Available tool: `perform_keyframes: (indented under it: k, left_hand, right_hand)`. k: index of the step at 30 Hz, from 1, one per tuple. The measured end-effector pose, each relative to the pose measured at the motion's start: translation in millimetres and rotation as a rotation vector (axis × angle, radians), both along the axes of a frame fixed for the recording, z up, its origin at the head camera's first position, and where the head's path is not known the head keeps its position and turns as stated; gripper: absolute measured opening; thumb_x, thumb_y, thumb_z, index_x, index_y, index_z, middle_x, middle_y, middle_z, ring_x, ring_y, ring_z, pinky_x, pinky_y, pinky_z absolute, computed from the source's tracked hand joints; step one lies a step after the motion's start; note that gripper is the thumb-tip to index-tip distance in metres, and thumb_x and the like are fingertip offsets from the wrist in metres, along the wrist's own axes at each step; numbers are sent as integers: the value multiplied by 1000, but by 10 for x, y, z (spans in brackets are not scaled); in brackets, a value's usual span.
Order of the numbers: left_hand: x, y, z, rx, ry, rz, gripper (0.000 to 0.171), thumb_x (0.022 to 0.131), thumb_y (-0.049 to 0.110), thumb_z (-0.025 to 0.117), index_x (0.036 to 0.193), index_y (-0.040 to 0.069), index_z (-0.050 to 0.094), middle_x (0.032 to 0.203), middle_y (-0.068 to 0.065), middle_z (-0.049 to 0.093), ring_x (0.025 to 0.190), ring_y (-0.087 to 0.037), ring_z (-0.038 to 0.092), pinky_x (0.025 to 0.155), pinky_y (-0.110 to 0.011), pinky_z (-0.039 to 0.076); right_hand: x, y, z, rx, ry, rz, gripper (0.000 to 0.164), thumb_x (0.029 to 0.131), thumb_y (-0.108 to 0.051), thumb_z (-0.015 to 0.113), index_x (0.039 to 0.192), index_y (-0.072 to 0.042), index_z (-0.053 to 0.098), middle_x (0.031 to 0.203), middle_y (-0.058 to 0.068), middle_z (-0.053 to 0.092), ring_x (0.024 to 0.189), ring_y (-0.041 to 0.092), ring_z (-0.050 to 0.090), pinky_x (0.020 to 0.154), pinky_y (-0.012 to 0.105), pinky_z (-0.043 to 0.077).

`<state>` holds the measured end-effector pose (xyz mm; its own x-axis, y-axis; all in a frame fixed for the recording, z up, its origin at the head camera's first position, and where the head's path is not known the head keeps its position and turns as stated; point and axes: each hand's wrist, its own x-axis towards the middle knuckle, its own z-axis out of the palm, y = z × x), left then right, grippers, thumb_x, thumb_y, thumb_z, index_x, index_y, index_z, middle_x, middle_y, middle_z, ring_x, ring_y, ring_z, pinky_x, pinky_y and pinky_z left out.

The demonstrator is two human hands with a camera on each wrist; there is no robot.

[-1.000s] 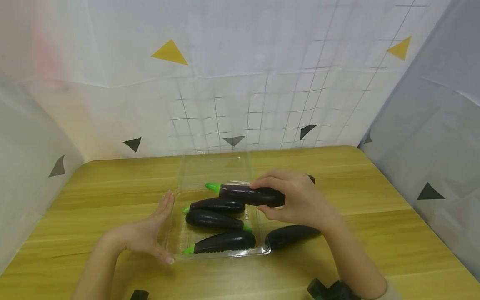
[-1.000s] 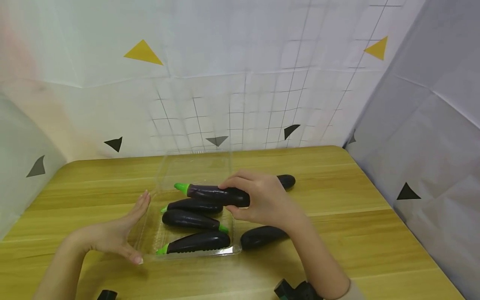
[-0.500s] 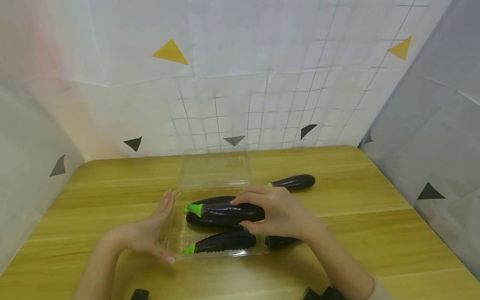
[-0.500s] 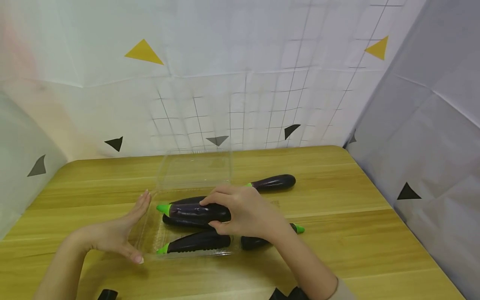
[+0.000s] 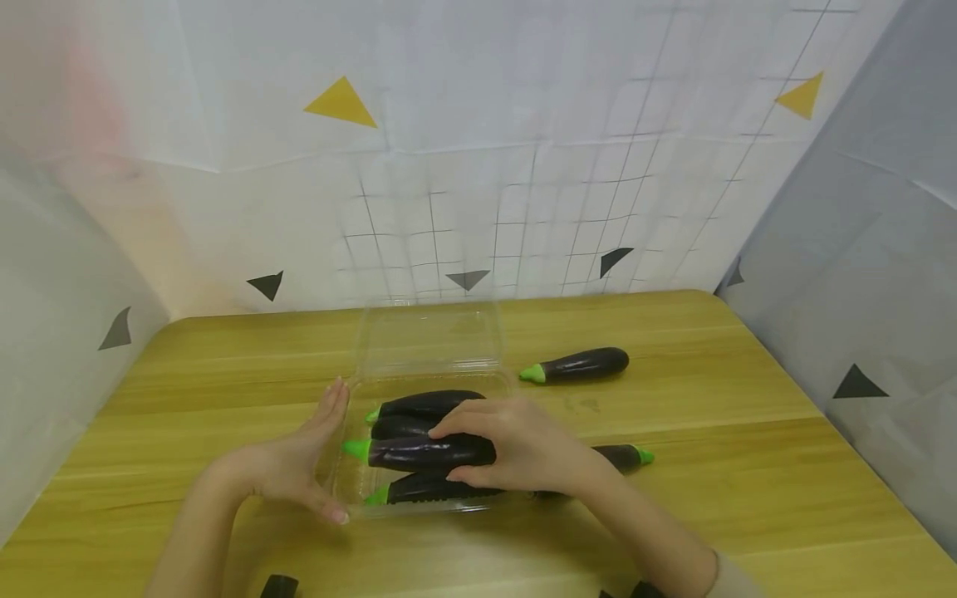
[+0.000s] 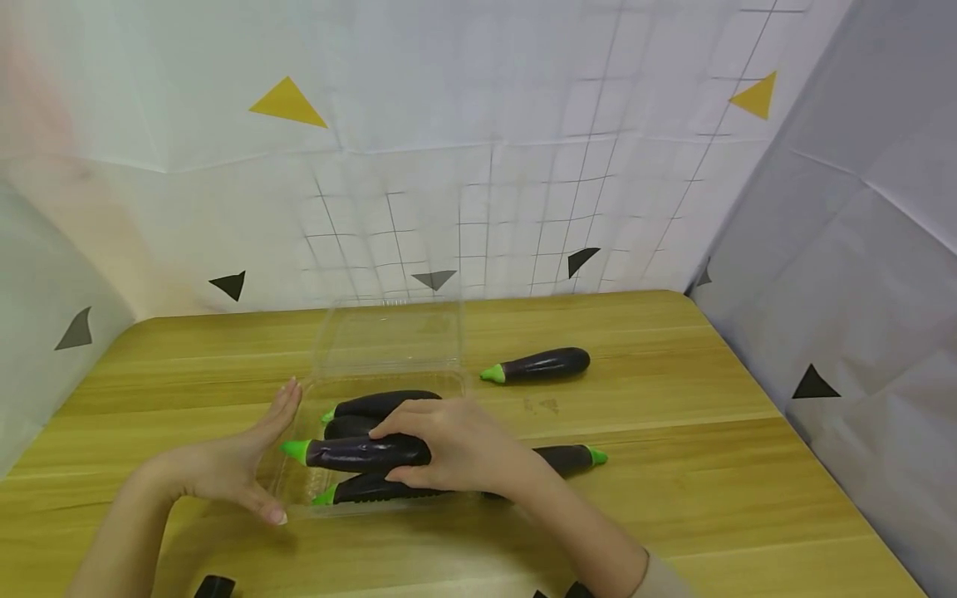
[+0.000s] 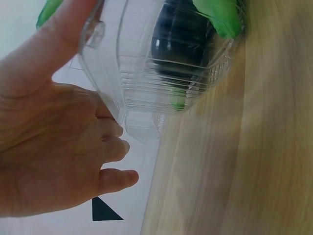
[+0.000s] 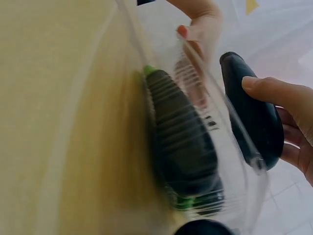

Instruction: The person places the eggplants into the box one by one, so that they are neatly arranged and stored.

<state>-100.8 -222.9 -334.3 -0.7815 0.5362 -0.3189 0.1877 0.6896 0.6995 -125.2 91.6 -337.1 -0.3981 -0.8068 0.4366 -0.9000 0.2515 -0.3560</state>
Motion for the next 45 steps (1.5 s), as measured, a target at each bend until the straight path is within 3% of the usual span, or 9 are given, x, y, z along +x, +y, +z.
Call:
perform_keyframes:
  k: [11, 19, 28, 34, 39, 45]
  left_hand:
    - [9, 11, 5, 0, 11, -9, 144, 64, 33, 88, 146, 3, -26, 149, -21, -35, 137, -46, -23, 105, -68, 1]
    - [7, 17, 4, 9, -2, 0, 144, 64, 32, 88, 147, 6, -27, 149, -21, -34, 137, -46, -23, 105, -68, 1]
    - [-1, 10, 1, 21, -10, -8, 144, 65, 32, 88, 146, 7, -28, 149, -20, -36, 137, -47, -23, 103, -71, 2]
    - [-3, -1, -2, 6, -16, 5, 145, 64, 35, 88, 147, 8, -28, 149, -19, -36, 138, -45, -23, 105, -69, 2]
    - [0, -4, -4, 6, -16, 8, 145, 64, 36, 88, 147, 8, -27, 150, -19, -35, 138, -44, -23, 105, -69, 1]
    - [5, 0, 0, 15, -19, 0, 144, 65, 34, 88, 147, 7, -27, 150, -20, -35, 138, -46, -22, 105, -69, 4]
  right_hand:
    - [-10, -74, -110, 101, -61, -54, 42, 83, -30, 77, 121, -17, 65, 117, -7, 66, 102, 4, 62, 82, 15, 49]
    - [-52, -33, -120, 168, -114, -119, 57, 77, -35, 81, 127, -16, 61, 124, -4, 62, 109, 10, 60, 86, 24, 51]
    - [-122, 72, -49, 45, -33, -131, 56, 73, -37, 84, 122, -17, 65, 119, -6, 66, 106, 9, 62, 85, 24, 52]
    - [-151, 132, -4, -9, -54, -80, 52, 72, -32, 85, 118, -15, 67, 116, -6, 67, 106, 9, 62, 85, 23, 52]
    - [-210, 239, 42, -83, -17, -62, 51, 69, -26, 88, 115, -14, 68, 112, -4, 69, 103, 10, 64, 82, 24, 53]
    - [-288, 408, 162, -123, -32, -47, 55, 65, -20, 90, 115, -14, 69, 113, -5, 69, 105, 11, 64, 89, 26, 51]
